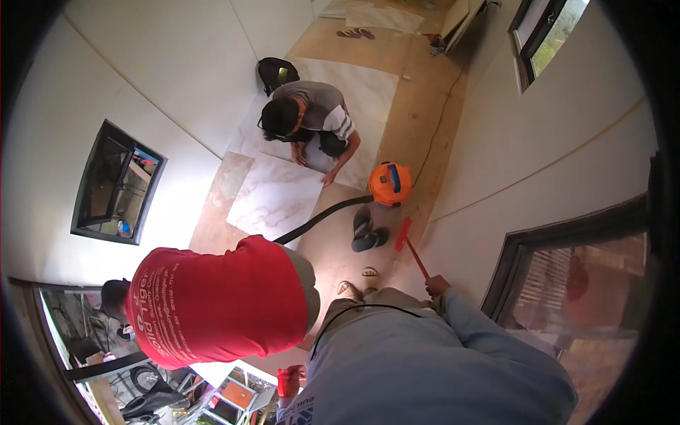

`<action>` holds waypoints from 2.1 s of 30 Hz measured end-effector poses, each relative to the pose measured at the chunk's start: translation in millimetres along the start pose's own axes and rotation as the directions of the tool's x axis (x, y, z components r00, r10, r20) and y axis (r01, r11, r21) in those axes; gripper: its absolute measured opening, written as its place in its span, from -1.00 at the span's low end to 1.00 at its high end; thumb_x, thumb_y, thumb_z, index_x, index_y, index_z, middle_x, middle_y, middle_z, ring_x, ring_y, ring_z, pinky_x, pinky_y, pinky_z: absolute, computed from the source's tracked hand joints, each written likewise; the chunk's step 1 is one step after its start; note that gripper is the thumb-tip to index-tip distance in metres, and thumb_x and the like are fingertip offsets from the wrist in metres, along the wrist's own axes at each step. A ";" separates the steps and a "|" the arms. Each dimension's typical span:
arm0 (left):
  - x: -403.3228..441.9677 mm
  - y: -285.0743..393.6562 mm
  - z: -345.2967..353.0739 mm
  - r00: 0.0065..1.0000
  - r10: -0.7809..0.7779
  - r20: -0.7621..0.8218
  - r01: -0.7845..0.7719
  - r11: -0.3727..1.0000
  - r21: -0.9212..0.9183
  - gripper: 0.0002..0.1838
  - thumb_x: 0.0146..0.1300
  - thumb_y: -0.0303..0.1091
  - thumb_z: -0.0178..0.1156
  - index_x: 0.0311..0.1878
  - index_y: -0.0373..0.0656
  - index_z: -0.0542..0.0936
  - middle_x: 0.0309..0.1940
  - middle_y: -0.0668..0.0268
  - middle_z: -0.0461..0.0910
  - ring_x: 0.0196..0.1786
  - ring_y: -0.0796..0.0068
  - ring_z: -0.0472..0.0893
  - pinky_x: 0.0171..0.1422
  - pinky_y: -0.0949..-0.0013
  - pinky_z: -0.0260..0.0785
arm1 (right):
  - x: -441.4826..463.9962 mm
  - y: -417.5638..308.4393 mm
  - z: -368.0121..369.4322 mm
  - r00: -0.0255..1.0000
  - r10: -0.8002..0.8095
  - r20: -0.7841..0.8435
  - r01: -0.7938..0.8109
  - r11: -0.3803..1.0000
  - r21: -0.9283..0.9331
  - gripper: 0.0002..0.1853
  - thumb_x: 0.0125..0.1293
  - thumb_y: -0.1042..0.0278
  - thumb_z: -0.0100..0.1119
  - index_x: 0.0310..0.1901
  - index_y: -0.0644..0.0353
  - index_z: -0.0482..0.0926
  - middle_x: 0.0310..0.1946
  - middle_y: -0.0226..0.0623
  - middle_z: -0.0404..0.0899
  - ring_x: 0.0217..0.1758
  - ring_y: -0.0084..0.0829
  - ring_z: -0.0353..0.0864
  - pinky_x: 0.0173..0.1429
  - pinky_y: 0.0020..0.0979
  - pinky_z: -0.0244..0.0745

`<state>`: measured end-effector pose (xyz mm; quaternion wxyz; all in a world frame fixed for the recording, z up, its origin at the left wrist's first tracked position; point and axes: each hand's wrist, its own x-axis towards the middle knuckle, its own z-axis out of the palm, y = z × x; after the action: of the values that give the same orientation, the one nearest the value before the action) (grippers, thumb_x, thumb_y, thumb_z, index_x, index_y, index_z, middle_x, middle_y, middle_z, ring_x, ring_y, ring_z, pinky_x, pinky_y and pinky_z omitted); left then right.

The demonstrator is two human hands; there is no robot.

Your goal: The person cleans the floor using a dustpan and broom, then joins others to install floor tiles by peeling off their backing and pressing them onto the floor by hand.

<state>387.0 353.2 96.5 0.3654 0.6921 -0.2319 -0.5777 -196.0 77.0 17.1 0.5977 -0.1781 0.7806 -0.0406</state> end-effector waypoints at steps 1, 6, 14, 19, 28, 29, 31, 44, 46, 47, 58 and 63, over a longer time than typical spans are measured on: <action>1.9 -10.4 -3.0 1.000 0.009 0.023 -0.009 1.000 0.015 -0.82 0.37 -0.52 0.07 -0.07 -0.27 0.64 -0.33 0.28 0.64 -0.32 0.47 0.62 -0.17 0.38 0.55 | 0.0 4.9 0.2 1.000 0.005 -0.016 -0.004 0.996 0.089 -0.79 0.30 0.36 0.09 -0.31 0.31 0.65 -0.59 -0.20 0.58 -0.59 -0.37 0.59 -0.57 -0.23 0.50; 10.0 -37.0 -13.8 0.989 0.119 0.088 -0.139 0.952 0.273 -0.87 0.36 -0.44 0.12 -0.13 -0.16 0.63 -0.42 0.41 0.55 -0.40 0.60 0.49 -0.30 0.46 0.35 | 0.8 18.0 -9.9 0.983 -0.176 -0.062 0.180 0.982 0.063 -0.85 0.29 0.36 0.08 -0.27 0.27 0.54 -0.62 -0.29 0.44 -0.66 -0.39 0.41 -0.63 -0.23 0.32; 38.9 -50.1 -9.7 0.986 0.104 0.131 -0.144 0.930 0.339 -0.90 0.33 -0.39 0.14 -0.18 -0.16 0.60 -0.56 0.50 0.37 -0.42 0.61 0.41 -0.33 0.44 0.28 | -48.0 -38.4 -9.6 0.758 -0.357 -0.546 0.396 0.917 -0.049 -0.67 0.28 0.34 0.08 0.03 0.33 0.51 -0.46 -0.16 0.56 -0.50 -0.29 0.56 -0.41 -0.18 0.48; 65.7 -28.8 7.8 0.992 0.024 0.126 -0.083 0.865 0.495 -0.90 0.30 -0.42 0.13 -0.19 -0.17 0.59 -0.57 0.46 0.40 -0.42 0.57 0.46 -0.32 0.41 0.32 | -52.3 -101.4 -30.0 0.625 -0.465 -0.627 0.501 0.855 -0.135 -0.58 0.28 0.35 0.07 0.14 0.36 0.47 -0.20 0.04 0.64 -0.17 -0.16 0.65 -0.02 -0.23 0.54; 110.0 64.9 111.4 0.993 -0.079 0.082 0.039 0.911 0.411 -0.91 0.29 -0.43 0.12 -0.20 -0.18 0.58 -0.56 0.44 0.41 -0.42 0.56 0.47 -0.32 0.40 0.33 | 66.0 -206.6 -111.0 0.552 -0.545 -0.632 0.600 0.785 -0.153 -0.58 0.28 0.35 0.06 0.13 0.36 0.48 -0.26 0.02 0.63 -0.24 -0.17 0.65 -0.07 -0.22 0.53; 114.6 77.6 127.1 0.994 -0.089 0.070 0.053 0.910 0.412 -0.91 0.29 -0.43 0.12 -0.20 -0.18 0.58 -0.56 0.44 0.41 -0.42 0.55 0.47 -0.33 0.40 0.34 | 80.5 -215.5 -123.2 0.588 -0.527 -0.613 0.583 0.802 -0.131 -0.59 0.28 0.34 0.06 0.12 0.35 0.48 -0.22 0.05 0.64 -0.18 -0.10 0.65 -0.02 -0.19 0.53; 122.5 105.8 161.6 0.993 -0.108 0.055 0.076 0.907 0.415 -0.91 0.29 -0.43 0.12 -0.20 -0.18 0.58 -0.56 0.44 0.41 -0.42 0.55 0.47 -0.33 0.40 0.34 | 87.7 -250.1 -148.5 0.658 -0.489 -0.573 0.543 0.835 -0.088 -0.60 0.28 0.31 0.05 0.10 0.35 0.49 -0.13 0.11 0.65 -0.04 0.03 0.66 0.08 -0.11 0.52; 112.1 225.1 316.2 0.980 -0.195 -0.036 0.193 0.895 0.403 -0.91 0.28 -0.45 0.11 -0.22 -0.18 0.58 -0.56 0.42 0.43 -0.43 0.53 0.49 -0.33 0.39 0.35 | 166.0 -333.9 -262.7 0.749 -0.456 -0.481 0.472 0.876 -0.097 -0.60 0.29 0.33 0.04 0.12 0.33 0.49 -0.14 0.09 0.64 -0.07 -0.07 0.66 0.04 -0.18 0.52; 111.0 239.7 327.4 0.980 -0.196 -0.043 0.197 0.895 0.400 -0.91 0.27 -0.45 0.11 -0.22 -0.18 0.58 -0.56 0.41 0.43 -0.43 0.53 0.49 -0.33 0.39 0.35 | 166.5 -337.9 -270.5 0.806 -0.380 -0.455 0.419 0.908 -0.016 -0.58 0.32 0.30 0.03 0.15 0.33 0.47 -0.09 0.13 0.63 -0.01 0.00 0.64 0.12 -0.17 0.49; 115.8 250.0 335.2 0.979 -0.199 -0.042 0.199 0.894 0.401 -0.91 0.27 -0.45 0.11 -0.22 -0.18 0.58 -0.56 0.41 0.44 -0.43 0.53 0.49 -0.33 0.38 0.36 | 179.6 -332.3 -271.8 0.772 -0.432 -0.466 0.457 0.887 -0.065 -0.56 0.32 0.30 0.02 0.19 0.31 0.45 -0.08 0.12 0.62 -0.01 -0.02 0.64 0.11 -0.18 0.49; 216.0 359.4 420.9 0.983 -0.152 0.102 0.100 0.912 0.397 -0.91 0.26 -0.46 0.10 -0.23 -0.19 0.58 -0.55 0.39 0.45 -0.43 0.52 0.50 -0.33 0.38 0.37 | 165.7 -361.6 -313.9 0.802 -0.388 -0.455 0.438 0.899 0.004 -0.50 0.29 0.29 0.01 0.23 0.33 0.42 -0.27 0.04 0.65 -0.26 -0.14 0.67 -0.10 -0.23 0.54; 255.7 414.5 444.9 0.965 -0.145 0.218 0.049 0.918 0.395 -0.92 0.26 -0.46 0.10 -0.24 -0.19 0.58 -0.55 0.39 0.46 -0.44 0.51 0.51 -0.34 0.37 0.37 | 189.6 -364.1 -328.5 0.667 -0.533 -0.521 0.526 0.832 -0.176 -0.52 0.29 0.34 0.03 0.23 0.33 0.43 -0.33 -0.04 0.62 -0.33 -0.27 0.62 -0.21 -0.27 0.50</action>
<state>55.3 -201.9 226.9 0.1615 0.6851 -0.3492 -0.6186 -465.8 -373.8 36.2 0.3091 -0.3806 0.8328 -0.2570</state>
